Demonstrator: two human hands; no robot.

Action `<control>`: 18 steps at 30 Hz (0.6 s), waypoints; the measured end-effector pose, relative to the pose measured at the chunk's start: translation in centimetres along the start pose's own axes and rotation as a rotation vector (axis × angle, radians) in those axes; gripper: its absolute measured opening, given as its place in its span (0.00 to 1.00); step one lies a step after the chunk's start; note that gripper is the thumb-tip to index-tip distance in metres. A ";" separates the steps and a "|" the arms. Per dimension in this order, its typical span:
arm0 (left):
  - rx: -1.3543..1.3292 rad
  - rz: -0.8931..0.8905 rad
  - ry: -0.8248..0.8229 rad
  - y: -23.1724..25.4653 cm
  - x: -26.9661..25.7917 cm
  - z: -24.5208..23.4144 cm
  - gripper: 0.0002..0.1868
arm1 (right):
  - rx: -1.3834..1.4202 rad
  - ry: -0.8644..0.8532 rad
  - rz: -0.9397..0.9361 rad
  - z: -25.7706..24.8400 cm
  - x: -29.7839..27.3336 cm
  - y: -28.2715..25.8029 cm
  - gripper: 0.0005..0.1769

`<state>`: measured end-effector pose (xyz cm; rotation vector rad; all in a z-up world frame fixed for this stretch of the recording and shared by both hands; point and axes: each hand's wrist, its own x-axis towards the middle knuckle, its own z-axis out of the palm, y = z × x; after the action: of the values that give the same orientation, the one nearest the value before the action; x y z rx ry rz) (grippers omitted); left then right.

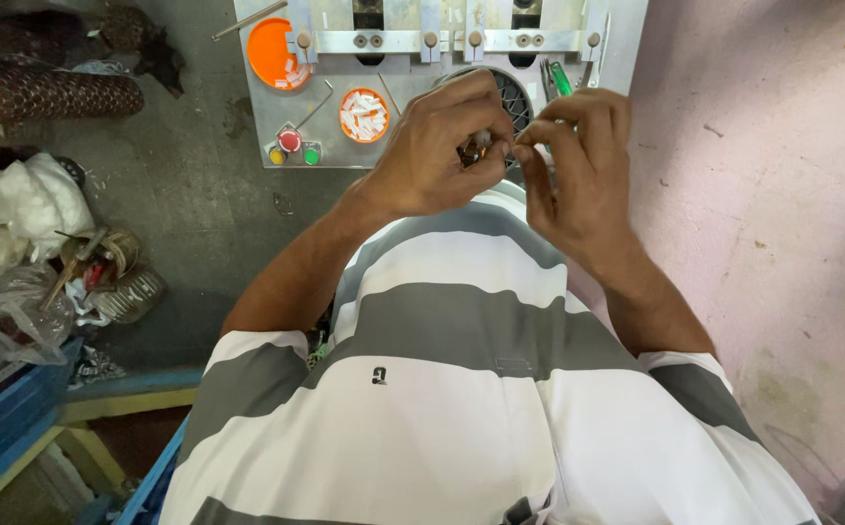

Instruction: The person works on a motor stator, using a screwdriver to adjust copper windings and a pair of scissors to trim wires. They manipulate the stator by hand, rotating it to access different sections while performing the repair.

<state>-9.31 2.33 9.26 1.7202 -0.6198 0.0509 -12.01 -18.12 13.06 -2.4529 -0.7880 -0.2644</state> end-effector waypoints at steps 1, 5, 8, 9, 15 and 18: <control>-0.001 -0.012 -0.006 0.0 0.0 0.0 0.06 | -0.005 -0.013 -0.010 -0.1 -0.2 -0.2 0.09; -0.013 -0.043 -0.030 -0.1 0.0 0.2 0.06 | -0.017 -0.012 -0.031 -0.8 -0.3 -0.2 0.09; -0.016 -0.039 -0.048 0.0 0.1 -0.1 0.06 | -0.041 0.024 -0.028 -0.6 0.4 0.5 0.09; -0.016 -0.036 -0.053 0.0 0.1 -0.3 0.06 | -0.053 0.034 -0.026 -0.5 0.5 0.6 0.09; -0.034 -0.010 -0.009 -0.4 0.4 -0.5 0.05 | 0.004 -0.045 -0.025 -0.7 0.5 -0.8 0.09; -0.063 -0.135 -0.006 -0.5 0.8 -0.7 0.04 | -0.051 0.010 -0.029 -1.7 2.4 -0.1 0.09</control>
<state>-8.21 2.77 9.27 1.6981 -0.5028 -0.0683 -10.16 -17.83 15.40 -2.4869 -0.8234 -0.3104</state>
